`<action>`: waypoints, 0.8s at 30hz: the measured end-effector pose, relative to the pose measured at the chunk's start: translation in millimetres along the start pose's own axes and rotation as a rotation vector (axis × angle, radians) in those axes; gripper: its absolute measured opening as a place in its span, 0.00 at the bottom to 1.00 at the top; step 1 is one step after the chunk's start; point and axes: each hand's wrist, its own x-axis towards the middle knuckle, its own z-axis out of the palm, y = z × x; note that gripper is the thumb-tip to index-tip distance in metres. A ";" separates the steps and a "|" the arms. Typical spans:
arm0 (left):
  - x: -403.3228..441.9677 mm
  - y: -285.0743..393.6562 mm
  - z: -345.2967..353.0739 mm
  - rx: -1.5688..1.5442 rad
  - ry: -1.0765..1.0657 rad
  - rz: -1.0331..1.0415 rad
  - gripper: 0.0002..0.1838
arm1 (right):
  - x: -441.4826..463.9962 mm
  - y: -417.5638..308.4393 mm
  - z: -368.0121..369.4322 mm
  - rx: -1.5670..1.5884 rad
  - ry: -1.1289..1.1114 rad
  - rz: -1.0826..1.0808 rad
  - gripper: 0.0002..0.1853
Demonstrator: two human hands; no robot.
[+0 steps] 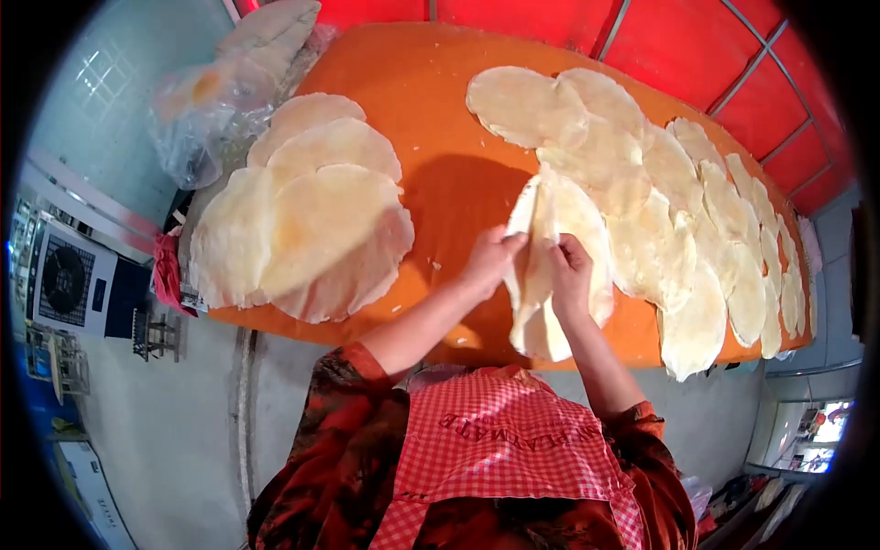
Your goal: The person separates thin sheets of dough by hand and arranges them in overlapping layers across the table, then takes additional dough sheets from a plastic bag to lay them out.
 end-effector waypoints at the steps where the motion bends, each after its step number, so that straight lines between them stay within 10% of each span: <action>1: 4.6 11.1 -16.2 0.045 0.021 0.037 0.11 | 9.0 6.1 10.9 0.002 -0.012 -0.013 0.04; 6: 70.3 14.1 -141.6 0.184 0.153 0.164 0.12 | 64.9 20.7 28.6 0.336 0.065 0.155 0.03; 15: 110.8 -28.1 -373.6 0.534 0.525 0.129 0.10 | 230.1 105.3 -131.5 -0.109 0.115 0.131 0.05; 21: 90.5 12.8 -358.5 0.896 0.576 0.307 0.06 | 375.1 -43.1 -65.7 -0.626 -0.174 -0.213 0.06; 24: 110.9 -8.7 -378.2 0.770 0.566 0.179 0.05 | 364.2 -141.0 81.8 -0.887 -0.189 -0.411 0.10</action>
